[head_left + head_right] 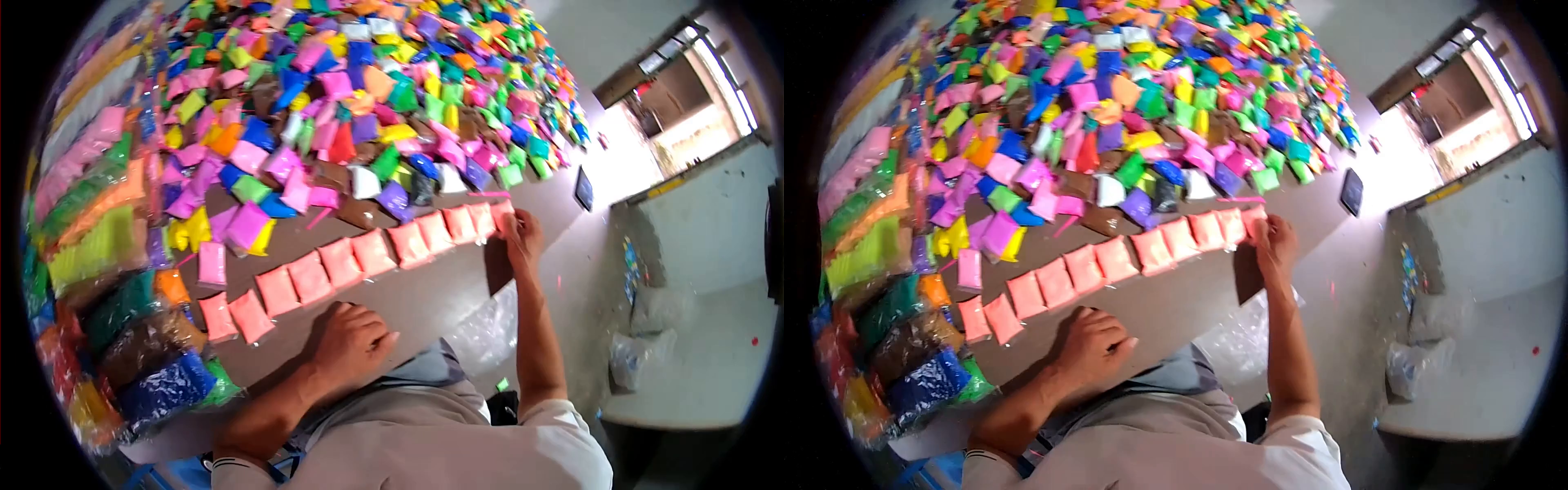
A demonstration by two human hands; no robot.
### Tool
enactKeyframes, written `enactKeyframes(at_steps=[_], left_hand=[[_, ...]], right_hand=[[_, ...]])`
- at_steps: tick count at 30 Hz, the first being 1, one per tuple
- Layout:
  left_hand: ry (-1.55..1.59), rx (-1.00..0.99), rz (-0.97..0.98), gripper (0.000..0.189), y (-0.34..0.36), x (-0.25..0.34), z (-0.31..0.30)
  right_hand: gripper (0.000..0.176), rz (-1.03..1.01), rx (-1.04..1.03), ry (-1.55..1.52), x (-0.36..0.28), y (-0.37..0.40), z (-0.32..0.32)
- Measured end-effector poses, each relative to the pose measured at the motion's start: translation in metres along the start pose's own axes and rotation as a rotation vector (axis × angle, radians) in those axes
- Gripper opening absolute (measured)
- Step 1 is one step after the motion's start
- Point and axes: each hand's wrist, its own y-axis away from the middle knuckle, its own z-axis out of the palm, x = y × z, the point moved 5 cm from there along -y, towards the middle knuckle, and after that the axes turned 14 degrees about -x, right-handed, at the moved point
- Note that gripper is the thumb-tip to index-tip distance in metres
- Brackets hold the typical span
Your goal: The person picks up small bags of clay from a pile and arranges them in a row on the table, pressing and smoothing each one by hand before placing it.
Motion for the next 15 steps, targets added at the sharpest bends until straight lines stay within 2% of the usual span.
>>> enactKeyframes(at_steps=[2, 4, 7, 10, 13, 15], left_hand=[[0.007, 0.016, 0.012, 0.018, 0.001, 0.000, 0.000], [0.010, 0.030, 0.026, 0.019, 0.002, -0.001, 0.000], [0.008, 0.052, 0.036, 0.020, 0.004, -0.002, 0.000], [0.016, 0.047, 0.012, 0.019, 0.006, -0.005, 0.003], [0.010, 0.029, -0.001, 0.019, 0.008, -0.009, 0.009], [0.029, 0.028, 0.005, 0.020, 0.008, -0.007, 0.008]], right_hand=[[0.030, 0.103, -0.003, -0.139, 0.013, 0.000, 0.004], [0.024, 0.058, 0.001, 0.027, -0.005, -0.002, -0.001], [0.028, -0.214, 0.200, 0.211, -0.034, -0.010, -0.010], [0.042, -0.090, -0.006, 0.057, -0.086, -0.020, -0.002], [0.051, -0.285, -0.191, -0.070, -0.154, -0.034, 0.026], [0.063, -0.300, -0.373, -0.114, -0.187, -0.048, 0.059]])
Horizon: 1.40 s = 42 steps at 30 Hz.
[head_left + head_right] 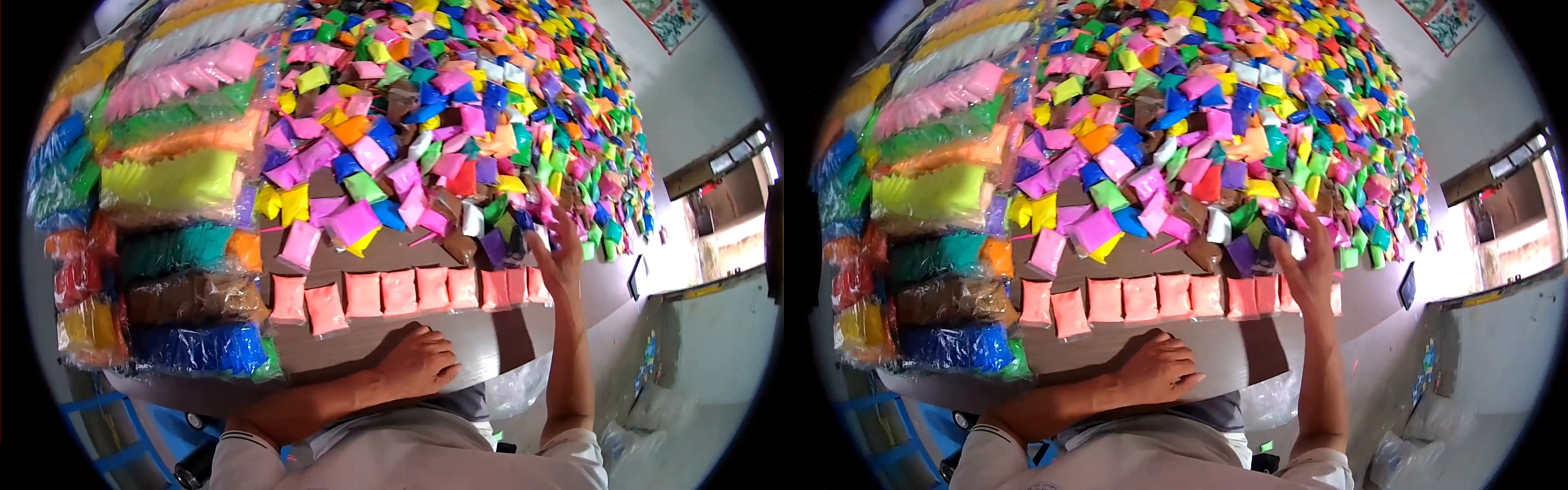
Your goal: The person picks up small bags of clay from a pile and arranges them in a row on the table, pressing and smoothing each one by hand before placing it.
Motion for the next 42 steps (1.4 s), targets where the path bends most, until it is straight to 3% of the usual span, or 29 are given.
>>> enactKeyframes(at_steps=[2, 4, 6, 14, 19, 20, 25, 28, 31, 34, 35, 36, 37, 39, 41, 42], left_hand=[[0.017, -0.019, 0.001, 0.022, 0.001, 0.000, 0.000], [0.045, -0.028, 0.010, 0.025, 0.000, -0.001, -0.001], [0.074, 0.012, 0.025, 0.026, 0.001, -0.001, -0.002], [0.051, 0.031, 0.041, 0.024, 0.000, -0.003, 0.004], [0.039, -0.001, 0.043, 0.022, 0.000, -0.004, 0.007], [0.032, -0.013, 0.036, 0.022, 0.000, -0.005, 0.010], [0.072, -0.022, 0.018, 0.023, -0.001, -0.006, 0.003], [0.085, -0.075, 0.005, 0.023, -0.002, -0.006, 0.005], [0.090, -0.165, -0.016, 0.025, -0.002, -0.005, 0.003], [0.099, -0.153, -0.027, 0.025, -0.001, -0.003, 0.002], [0.108, -0.137, -0.028, 0.025, -0.002, -0.003, -0.001], [0.120, -0.120, -0.031, 0.024, -0.001, -0.002, -0.002], [0.117, -0.112, -0.029, 0.022, 0.000, -0.002, -0.002], [0.111, -0.096, -0.018, 0.020, -0.001, -0.003, -0.001], [0.103, -0.079, -0.005, 0.020, -0.001, -0.005, 0.004], [0.098, -0.072, 0.001, 0.020, 0.000, -0.007, 0.006]], right_hand=[[0.076, -0.186, -0.104, 0.036, -0.030, -0.033, 0.030], [0.089, -0.304, -0.143, 0.311, -0.053, -0.064, 0.054], [0.101, -0.235, -0.183, 0.306, -0.066, -0.095, 0.077], [0.103, -0.264, -0.006, 0.351, -0.083, -0.173, 0.152], [0.090, -0.267, 0.045, 0.425, -0.128, -0.179, 0.190], [0.084, -0.268, -0.034, 0.406, -0.137, -0.180, 0.197], [0.053, -0.480, 0.003, 0.531, -0.185, -0.181, 0.229], [0.054, -0.607, 0.084, 0.455, -0.204, -0.172, 0.244], [0.043, -0.716, -0.034, 0.556, -0.221, -0.146, 0.249], [0.032, -0.579, -0.448, 0.162, -0.217, -0.162, 0.229], [0.021, -0.696, -0.079, 0.153, -0.208, -0.167, 0.202], [0.022, -0.666, 0.181, -0.017, -0.195, -0.180, 0.174], [0.029, -0.693, 0.461, 0.147, -0.179, -0.194, 0.155], [0.048, -0.428, 0.493, 0.271, -0.130, -0.236, 0.119], [0.101, -0.040, 0.173, 0.116, -0.079, -0.272, 0.095], [0.102, 0.067, 0.039, 0.045, -0.052, -0.286, 0.094]])
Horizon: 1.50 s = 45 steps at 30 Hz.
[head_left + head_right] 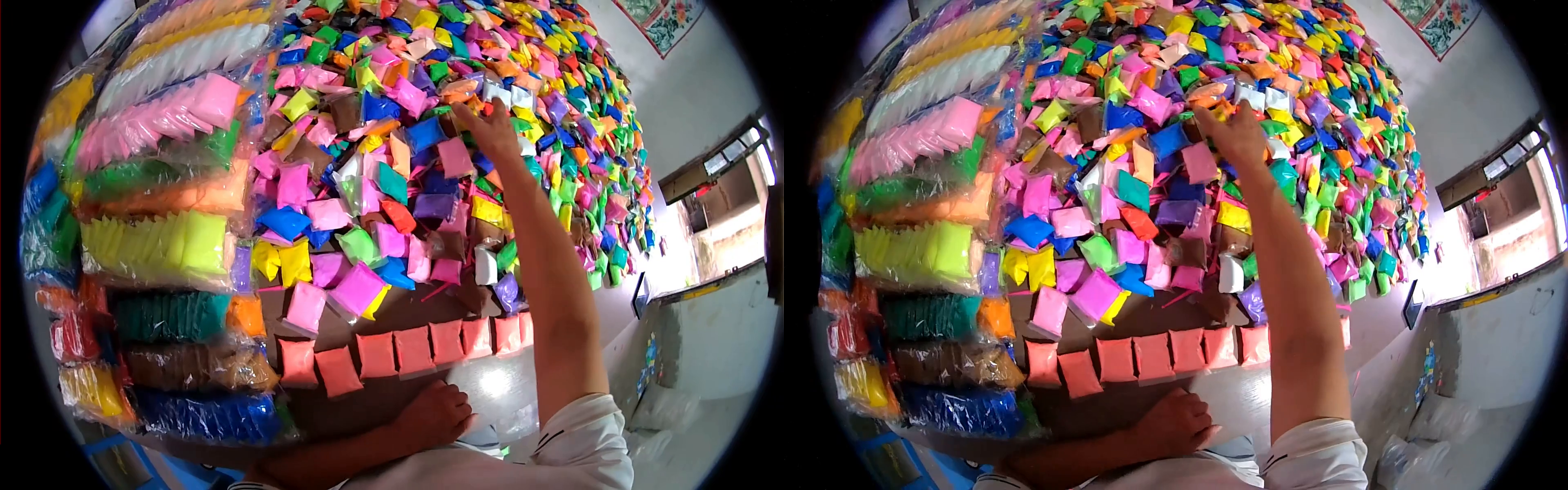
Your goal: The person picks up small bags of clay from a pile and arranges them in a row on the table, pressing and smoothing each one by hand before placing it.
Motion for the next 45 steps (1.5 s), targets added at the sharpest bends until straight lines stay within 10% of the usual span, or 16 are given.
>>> enactKeyframes(at_steps=[7, 16, 20, 26, 30, 35, 40, 45], left_hand=[[-0.067, -0.037, -0.009, 0.023, -0.002, 0.003, 0.001], [-0.038, 0.093, 0.057, 0.018, 0.002, 0.006, -0.009], [-0.053, 0.086, 0.074, 0.019, 0.001, 0.008, -0.014], [-0.092, -0.083, 0.004, 0.024, 0.000, 0.005, -0.004], [-0.052, -0.061, 0.003, 0.025, -0.001, 0.005, -0.007], [-0.070, 0.014, 0.020, 0.020, 0.001, 0.006, -0.005], [-0.059, 0.060, 0.086, 0.016, 0.000, 0.002, 0.003], [-0.257, -0.157, 0.061, 0.016, -0.001, 0.010, -0.005]], right_hand=[[0.086, -0.012, -0.260, -0.276, -0.002, -0.062, 0.055], [0.069, -0.320, -0.098, 0.334, -0.183, 0.009, 0.151], [0.043, -0.519, -0.475, -0.034, -0.207, 0.031, 0.189], [0.022, -0.664, 0.650, -0.153, -0.146, 0.015, 0.080], [0.067, 0.184, 0.264, -0.011, -0.025, -0.055, 0.036], [0.071, 0.003, -0.260, -0.469, -0.026, -0.100, 0.109], [0.063, -0.292, -0.129, 0.223, -0.152, -0.018, 0.148], [0.046, -0.519, -0.057, -0.002, -0.163, 0.026, 0.129]])
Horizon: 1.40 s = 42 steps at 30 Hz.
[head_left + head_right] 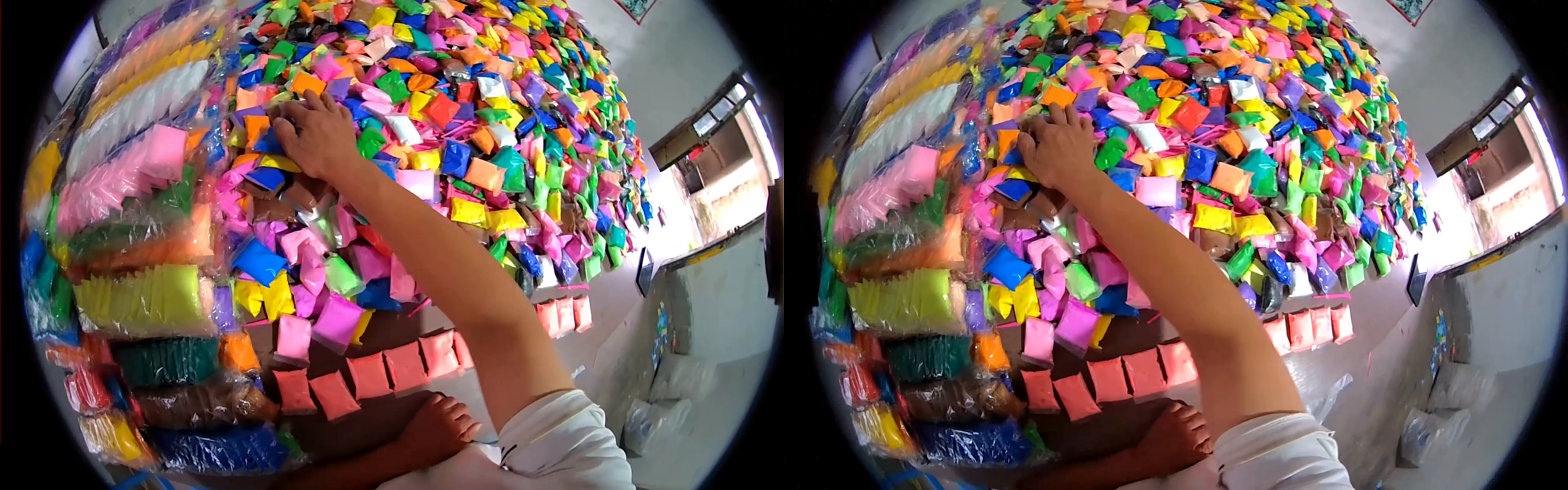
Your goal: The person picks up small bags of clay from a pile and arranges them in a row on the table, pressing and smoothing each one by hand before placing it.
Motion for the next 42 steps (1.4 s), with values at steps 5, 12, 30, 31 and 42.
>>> enactKeyframes(at_steps=[5, 12, 30, 31, 42], left_hand=[[0.238, 0.133, -0.071, 0.018, 0.001, -0.005, 0.010], [0.267, 0.185, -0.072, 0.021, -0.001, -0.006, 0.008], [0.221, 0.083, -0.097, 0.016, -0.003, -0.003, -0.003], [0.228, 0.090, -0.093, 0.016, -0.002, -0.004, -0.003], [0.236, 0.100, -0.105, 0.022, -0.001, -0.005, 0.002]], right_hand=[[0.036, 0.025, 0.422, 0.165, 0.073, 0.083, -0.097], [0.092, 0.849, 0.100, 0.058, 0.273, 0.179, -0.221], [0.048, 0.055, 0.192, 0.178, 0.055, 0.066, -0.049], [0.040, -0.017, 0.209, 0.098, 0.055, 0.068, -0.051], [0.026, 0.558, 0.464, -0.373, 0.338, 0.159, -0.208]])
